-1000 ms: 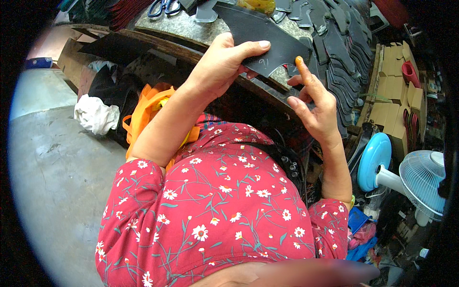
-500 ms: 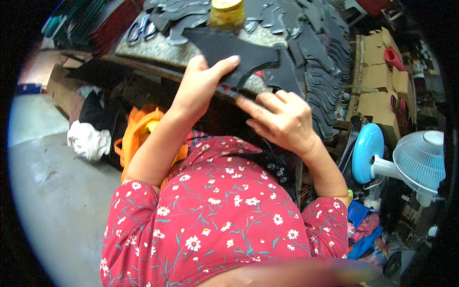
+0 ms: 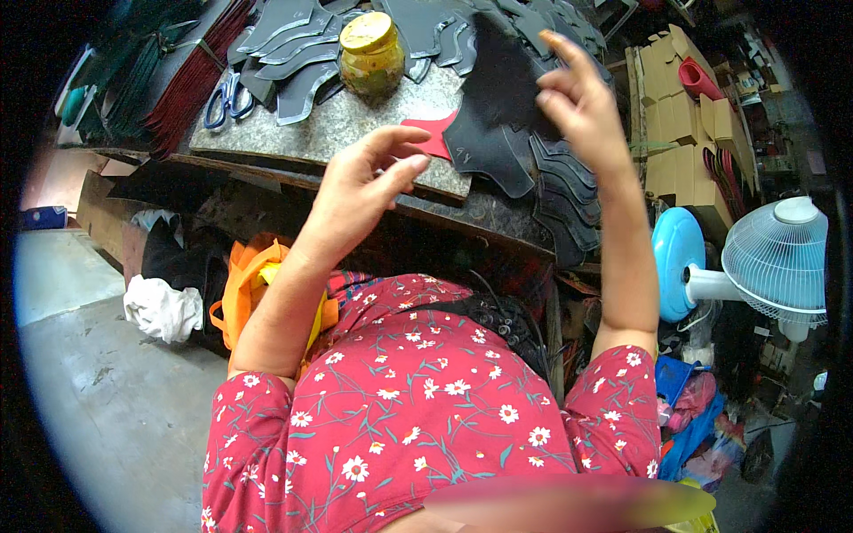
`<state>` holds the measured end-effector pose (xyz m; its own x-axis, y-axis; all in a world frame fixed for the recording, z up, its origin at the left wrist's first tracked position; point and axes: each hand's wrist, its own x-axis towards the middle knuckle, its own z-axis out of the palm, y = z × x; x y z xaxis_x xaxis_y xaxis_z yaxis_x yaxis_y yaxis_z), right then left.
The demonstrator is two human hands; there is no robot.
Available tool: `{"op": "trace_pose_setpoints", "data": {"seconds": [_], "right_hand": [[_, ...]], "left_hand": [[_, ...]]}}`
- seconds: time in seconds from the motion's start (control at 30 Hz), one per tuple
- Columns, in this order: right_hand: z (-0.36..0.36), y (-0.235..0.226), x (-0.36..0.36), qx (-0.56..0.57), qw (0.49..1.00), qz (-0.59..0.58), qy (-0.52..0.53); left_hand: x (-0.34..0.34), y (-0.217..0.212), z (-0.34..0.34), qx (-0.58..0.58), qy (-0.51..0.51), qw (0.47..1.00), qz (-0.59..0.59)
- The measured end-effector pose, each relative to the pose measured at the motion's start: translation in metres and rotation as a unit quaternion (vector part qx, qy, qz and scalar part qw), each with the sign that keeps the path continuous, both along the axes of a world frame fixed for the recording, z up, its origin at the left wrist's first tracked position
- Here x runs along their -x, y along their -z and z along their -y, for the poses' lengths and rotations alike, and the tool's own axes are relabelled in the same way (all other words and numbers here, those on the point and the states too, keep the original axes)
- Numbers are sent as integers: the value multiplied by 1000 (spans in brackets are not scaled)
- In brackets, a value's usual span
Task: The person repeatedly picks up black shoe sole pieces from a table, applies glue from a small jar to the edges, and places them back. The process is repeated for multiple pieces throughout the clip.
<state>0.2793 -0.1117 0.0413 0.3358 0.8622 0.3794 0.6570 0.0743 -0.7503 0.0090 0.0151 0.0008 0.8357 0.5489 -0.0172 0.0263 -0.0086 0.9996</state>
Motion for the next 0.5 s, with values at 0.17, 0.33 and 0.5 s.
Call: {"op": "trace_pose_setpoints", "data": {"seconds": [0.17,0.33,0.5], "right_hand": [[-30,20,-107,65,996,9,55],[-45,47,-127,156,976,116,96],[-44,46,-117,226,924,260,166]], "left_hand": [[6,2,-6,-73,-35,997,7],[-4,-10,-23,-365,-175,912,73],[-18,-32,-68,-585,-269,762,73]]}}
